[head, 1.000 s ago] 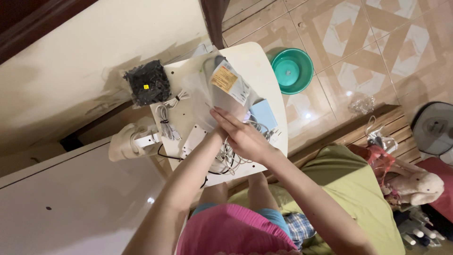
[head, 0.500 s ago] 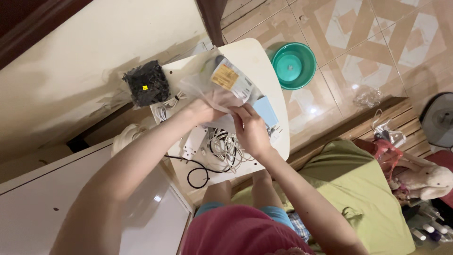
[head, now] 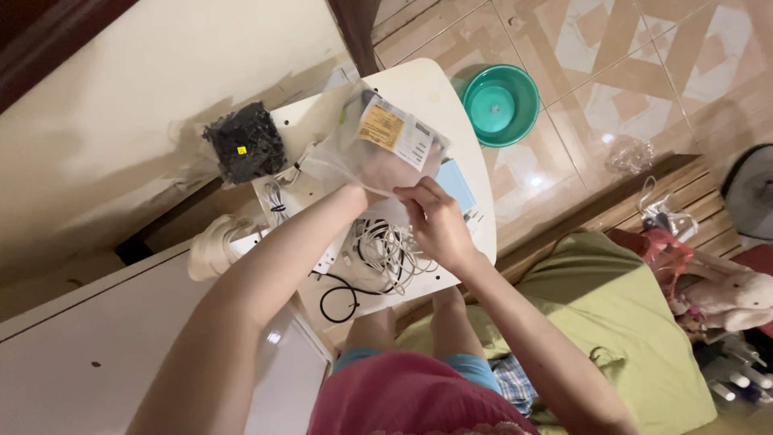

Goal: The person cleans a white charging cable using a beige cloth, wiping the connector and the length of the cable. They then coil the cable and place it on a small white table with other cables and accessories.

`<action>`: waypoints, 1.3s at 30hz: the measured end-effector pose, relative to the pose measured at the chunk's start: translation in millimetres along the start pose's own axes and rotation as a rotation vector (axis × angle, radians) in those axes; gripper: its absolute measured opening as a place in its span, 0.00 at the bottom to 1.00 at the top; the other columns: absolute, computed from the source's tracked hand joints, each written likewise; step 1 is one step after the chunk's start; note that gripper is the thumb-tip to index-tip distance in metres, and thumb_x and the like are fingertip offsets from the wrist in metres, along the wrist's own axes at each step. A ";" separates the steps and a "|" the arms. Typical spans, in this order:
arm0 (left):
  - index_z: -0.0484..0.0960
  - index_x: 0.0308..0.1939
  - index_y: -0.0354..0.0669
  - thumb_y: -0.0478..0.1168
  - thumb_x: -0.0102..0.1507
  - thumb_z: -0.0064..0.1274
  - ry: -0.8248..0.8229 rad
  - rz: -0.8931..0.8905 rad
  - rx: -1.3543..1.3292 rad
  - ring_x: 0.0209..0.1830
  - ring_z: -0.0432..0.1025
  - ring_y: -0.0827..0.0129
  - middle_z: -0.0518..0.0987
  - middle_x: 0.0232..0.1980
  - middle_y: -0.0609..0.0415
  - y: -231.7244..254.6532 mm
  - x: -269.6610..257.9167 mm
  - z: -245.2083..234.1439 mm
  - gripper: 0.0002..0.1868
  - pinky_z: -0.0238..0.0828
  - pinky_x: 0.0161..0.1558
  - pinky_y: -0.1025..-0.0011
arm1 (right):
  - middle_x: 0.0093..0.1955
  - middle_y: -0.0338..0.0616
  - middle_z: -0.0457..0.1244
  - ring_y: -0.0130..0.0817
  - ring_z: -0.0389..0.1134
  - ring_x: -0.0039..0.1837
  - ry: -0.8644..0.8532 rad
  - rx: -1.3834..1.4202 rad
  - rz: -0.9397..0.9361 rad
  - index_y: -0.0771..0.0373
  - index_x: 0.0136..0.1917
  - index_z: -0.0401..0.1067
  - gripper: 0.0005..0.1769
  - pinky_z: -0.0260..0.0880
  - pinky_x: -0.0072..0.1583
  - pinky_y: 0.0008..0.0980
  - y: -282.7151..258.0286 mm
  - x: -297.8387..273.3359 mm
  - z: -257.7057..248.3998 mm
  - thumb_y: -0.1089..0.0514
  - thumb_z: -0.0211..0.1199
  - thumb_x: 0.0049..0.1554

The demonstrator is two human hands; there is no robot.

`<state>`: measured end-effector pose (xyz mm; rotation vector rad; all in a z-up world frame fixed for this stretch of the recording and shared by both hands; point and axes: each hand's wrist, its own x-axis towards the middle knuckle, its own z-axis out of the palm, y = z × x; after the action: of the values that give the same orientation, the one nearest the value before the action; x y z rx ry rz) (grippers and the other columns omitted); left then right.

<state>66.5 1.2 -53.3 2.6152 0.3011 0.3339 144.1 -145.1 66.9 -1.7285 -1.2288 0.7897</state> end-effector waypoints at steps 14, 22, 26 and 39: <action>0.84 0.48 0.42 0.36 0.67 0.47 -0.386 -0.324 -0.129 0.51 0.78 0.58 0.83 0.51 0.47 23.0 -11.3 -52.8 0.11 0.73 0.54 0.60 | 0.39 0.46 0.67 0.28 0.70 0.38 0.047 0.251 0.199 0.72 0.57 0.74 0.10 0.72 0.41 0.27 30.4 29.8 -14.3 0.68 0.61 0.62; 0.84 0.53 0.46 0.42 0.67 0.51 -0.007 -0.816 -0.519 0.42 0.81 0.63 0.85 0.49 0.50 66.5 -141.5 -147.0 0.13 0.78 0.46 0.68 | 0.37 0.44 0.69 0.27 0.72 0.38 -0.095 0.372 0.375 0.72 0.58 0.73 0.12 0.73 0.42 0.25 30.2 25.9 3.8 0.63 0.63 0.63; 0.85 0.50 0.44 0.42 0.65 0.55 0.055 -0.894 -0.507 0.42 0.81 0.61 0.85 0.45 0.48 66.6 -196.6 -86.3 0.12 0.76 0.46 0.64 | 0.37 0.45 0.70 0.29 0.73 0.39 -0.143 0.311 0.404 0.71 0.59 0.72 0.14 0.69 0.40 0.28 33.7 20.6 14.9 0.63 0.64 0.61; 0.65 0.67 0.51 0.36 0.54 0.62 0.639 -1.462 -0.213 0.52 0.75 0.46 0.77 0.54 0.40 -2.5 -208.3 -55.0 0.38 0.73 0.48 0.53 | 0.41 0.48 0.69 0.32 0.73 0.41 -0.077 0.324 0.421 0.73 0.60 0.70 0.15 0.79 0.46 0.34 52.5 16.8 7.1 0.63 0.63 0.62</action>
<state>-146.6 -28.8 -45.1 1.4102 2.0094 0.5568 164.9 -135.3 16.4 -1.7129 -0.7360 1.2389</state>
